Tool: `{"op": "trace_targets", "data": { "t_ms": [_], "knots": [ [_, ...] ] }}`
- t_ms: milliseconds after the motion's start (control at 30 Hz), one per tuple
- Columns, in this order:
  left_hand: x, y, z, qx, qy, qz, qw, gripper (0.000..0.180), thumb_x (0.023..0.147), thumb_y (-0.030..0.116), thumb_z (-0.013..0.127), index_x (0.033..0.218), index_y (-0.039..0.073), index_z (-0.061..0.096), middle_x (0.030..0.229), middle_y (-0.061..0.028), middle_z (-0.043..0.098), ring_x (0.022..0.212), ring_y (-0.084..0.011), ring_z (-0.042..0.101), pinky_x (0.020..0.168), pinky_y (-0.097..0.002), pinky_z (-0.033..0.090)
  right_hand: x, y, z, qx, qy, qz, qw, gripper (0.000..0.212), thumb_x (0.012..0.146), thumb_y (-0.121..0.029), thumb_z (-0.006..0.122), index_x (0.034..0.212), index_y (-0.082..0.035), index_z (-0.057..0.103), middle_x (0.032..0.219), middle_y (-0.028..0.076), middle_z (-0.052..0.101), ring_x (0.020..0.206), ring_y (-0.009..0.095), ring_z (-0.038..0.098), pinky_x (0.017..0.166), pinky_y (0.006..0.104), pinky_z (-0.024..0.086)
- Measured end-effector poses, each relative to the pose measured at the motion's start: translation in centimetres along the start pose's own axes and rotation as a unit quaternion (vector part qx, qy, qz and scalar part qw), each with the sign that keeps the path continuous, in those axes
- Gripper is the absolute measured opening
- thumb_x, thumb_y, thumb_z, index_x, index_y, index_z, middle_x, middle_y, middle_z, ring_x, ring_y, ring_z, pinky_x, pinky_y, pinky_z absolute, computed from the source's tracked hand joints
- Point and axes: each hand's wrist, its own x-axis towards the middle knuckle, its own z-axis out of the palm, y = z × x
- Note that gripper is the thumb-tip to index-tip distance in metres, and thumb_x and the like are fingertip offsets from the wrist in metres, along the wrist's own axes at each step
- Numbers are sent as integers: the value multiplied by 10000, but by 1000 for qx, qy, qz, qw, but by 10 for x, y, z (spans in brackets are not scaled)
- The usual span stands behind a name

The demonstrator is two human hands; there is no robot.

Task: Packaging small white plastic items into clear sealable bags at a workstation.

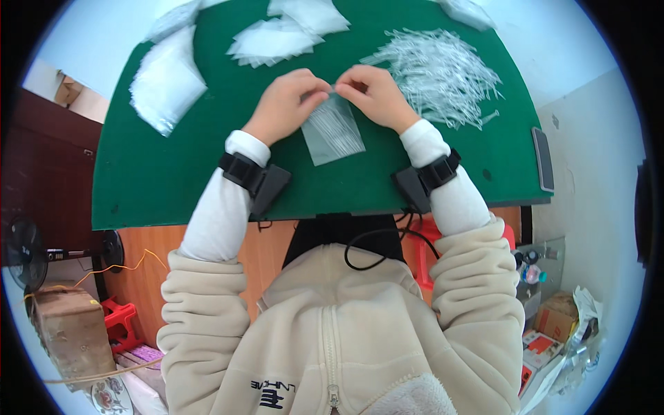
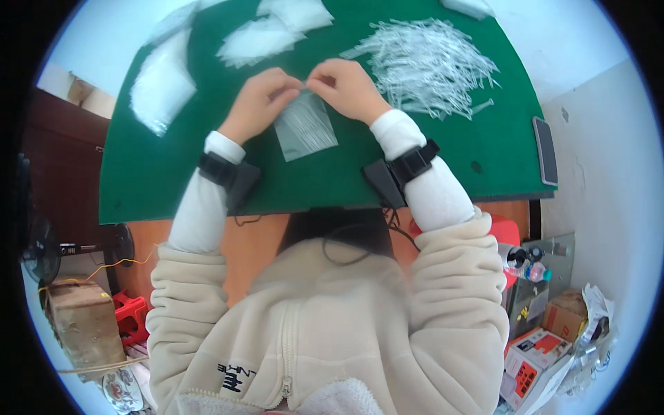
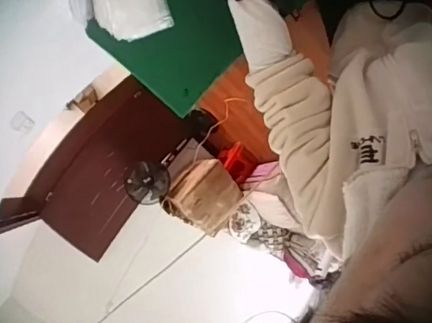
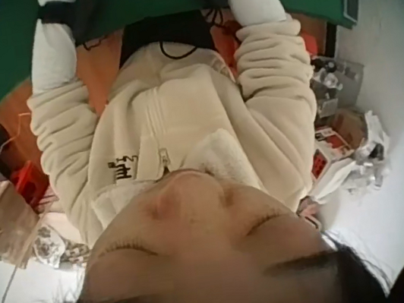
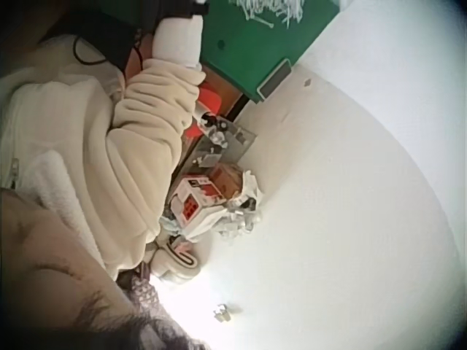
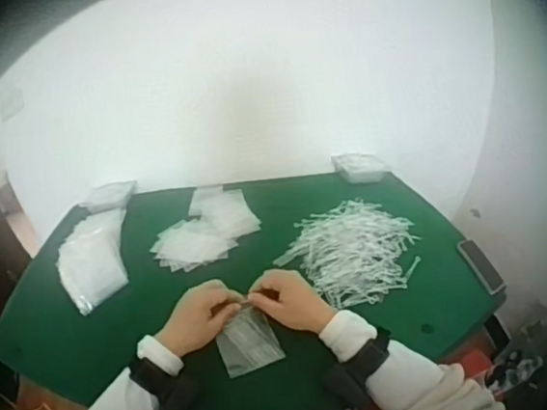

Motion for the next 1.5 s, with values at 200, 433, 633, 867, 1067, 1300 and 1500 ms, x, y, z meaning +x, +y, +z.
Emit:
{"op": "trace_targets", "data": {
  "t_ms": [200,433,633,867,1067,1300,1500],
  "knots": [
    [-4,-1,1,-15,36,23,999,101,787,77,625,862,9,630,741,-77,553,638,-178,532,584,-284,424,-5,0,0,-4,-7,16,1000,129,772,-142,638,780,-15,620,687,89,574,597,206,544,568,295,440],
    [-8,-12,-11,-119,39,-163,979,120,787,116,659,832,5,652,715,-36,588,618,-94,533,563,-256,432,-3,-2,-3,-55,36,51,997,85,771,-83,640,774,-3,610,695,69,542,591,159,510,555,272,417],
    [-6,-9,-7,-98,38,-136,985,104,767,102,666,813,10,656,700,-48,577,610,-121,540,559,-263,431,-1,-5,-4,-78,37,27,996,85,747,-129,642,757,-46,632,711,74,570,686,243,554,625,336,444],
    [-6,5,2,-44,15,-42,998,78,746,81,669,779,11,656,695,-76,571,603,-168,555,557,-276,435,-1,-10,4,-85,-11,-60,995,81,731,-138,645,743,-59,630,728,66,583,722,260,559,658,356,451],
    [-5,3,3,-56,32,-77,995,85,745,84,670,782,8,660,702,-81,578,623,-170,569,577,-270,446,-1,-4,0,-101,-18,-35,994,84,726,-142,644,733,-59,633,729,77,598,729,263,569,659,360,453],
    [-6,-2,0,-69,56,-127,988,107,754,103,665,788,2,659,718,-75,598,640,-151,578,593,-258,454,0,-2,-15,-93,-4,48,994,91,728,-138,642,720,-48,629,721,90,593,715,263,571,641,356,454],
    [-8,-3,-4,-113,30,-133,984,121,743,128,671,784,15,655,689,-92,587,611,-184,569,568,-282,452,-1,-5,-10,-102,10,18,995,85,721,-126,642,706,-46,616,711,91,578,702,269,563,637,363,451]
  ]
}}
